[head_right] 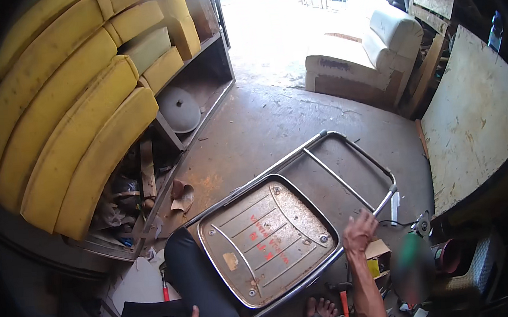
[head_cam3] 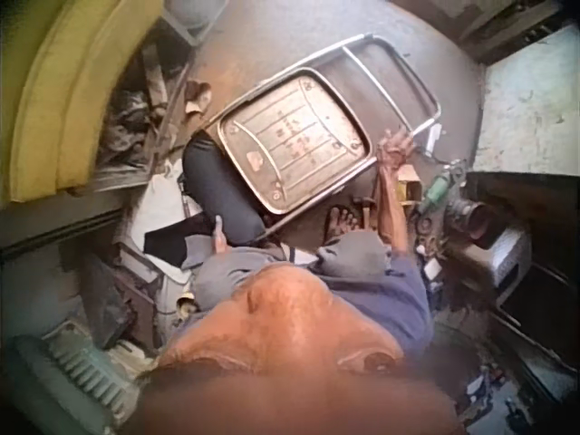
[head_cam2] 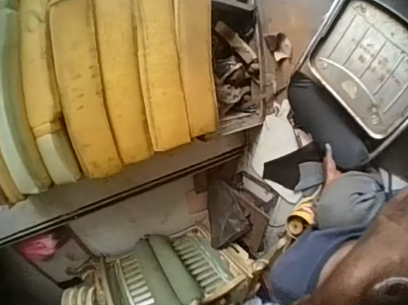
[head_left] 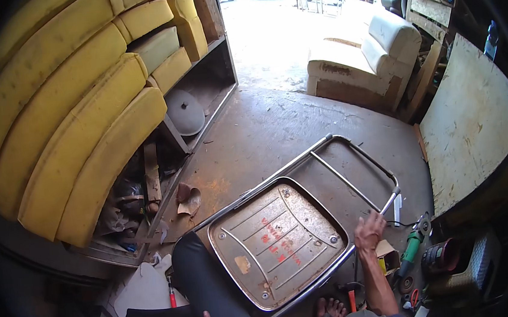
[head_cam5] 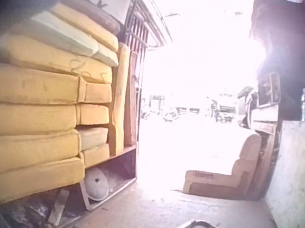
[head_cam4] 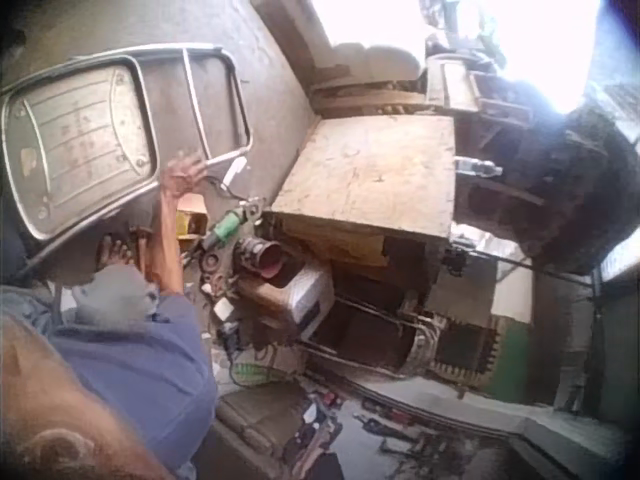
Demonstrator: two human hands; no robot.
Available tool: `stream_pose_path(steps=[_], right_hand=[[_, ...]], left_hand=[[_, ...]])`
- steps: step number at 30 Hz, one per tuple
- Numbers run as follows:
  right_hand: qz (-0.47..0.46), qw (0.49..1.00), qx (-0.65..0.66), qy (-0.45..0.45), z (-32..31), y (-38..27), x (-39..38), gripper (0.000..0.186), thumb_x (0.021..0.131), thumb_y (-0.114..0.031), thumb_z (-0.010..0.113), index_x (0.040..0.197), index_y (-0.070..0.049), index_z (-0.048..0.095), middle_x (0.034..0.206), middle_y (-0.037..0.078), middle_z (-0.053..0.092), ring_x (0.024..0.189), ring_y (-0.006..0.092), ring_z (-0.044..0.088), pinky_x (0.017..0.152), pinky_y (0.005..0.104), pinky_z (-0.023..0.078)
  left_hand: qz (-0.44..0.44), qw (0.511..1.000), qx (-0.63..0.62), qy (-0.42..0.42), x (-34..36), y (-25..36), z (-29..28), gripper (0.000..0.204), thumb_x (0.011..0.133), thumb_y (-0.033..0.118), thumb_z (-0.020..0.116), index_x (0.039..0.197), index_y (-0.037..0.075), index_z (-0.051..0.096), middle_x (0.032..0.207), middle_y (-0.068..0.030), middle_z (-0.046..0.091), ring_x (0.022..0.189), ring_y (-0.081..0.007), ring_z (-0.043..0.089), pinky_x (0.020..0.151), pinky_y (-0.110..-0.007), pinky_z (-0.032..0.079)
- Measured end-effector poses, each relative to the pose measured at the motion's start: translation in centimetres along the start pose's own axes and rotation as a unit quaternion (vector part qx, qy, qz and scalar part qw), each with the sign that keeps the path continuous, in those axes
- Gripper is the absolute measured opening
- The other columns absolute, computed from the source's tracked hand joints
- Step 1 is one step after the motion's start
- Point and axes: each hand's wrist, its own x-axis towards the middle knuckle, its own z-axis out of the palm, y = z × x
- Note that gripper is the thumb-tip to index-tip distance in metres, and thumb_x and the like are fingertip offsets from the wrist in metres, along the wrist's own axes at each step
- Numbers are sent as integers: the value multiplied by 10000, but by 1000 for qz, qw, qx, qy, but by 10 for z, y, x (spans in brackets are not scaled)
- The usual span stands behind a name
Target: The person uses a screwdriver and pliers to remove hardware from a metal chair frame, then uses an angle grinder to cut or smooth parts of the frame.
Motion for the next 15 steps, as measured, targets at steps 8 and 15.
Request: stream_pose_path(steps=[8, 15], right_hand=[[-200, 713, 361, -567, -107, -165, -21, 556, 987, -454, 615, 1306, 1, 588, 1193, 229, 654, 1101, 357, 664, 935, 422, 532], [-285, 701, 199, -623, -132, -290, -33, 832, 930, -619, 597, 1479, -56, 325, 1368, 264, 549, 1168, 449, 610, 973, 511, 505]], left_hand=[[66, 984, -97, -131, -54, 76, 0, 710, 943, 484, 638, 1433, -3, 473, 1373, -187, 590, 1218, -369, 585, 1072, -499, 453], [219, 958, -119, -144, -157, 161, 56, 654, 940, 458, 635, 1423, 41, 489, 1347, -159, 598, 1194, -345, 603, 1051, -520, 475]])
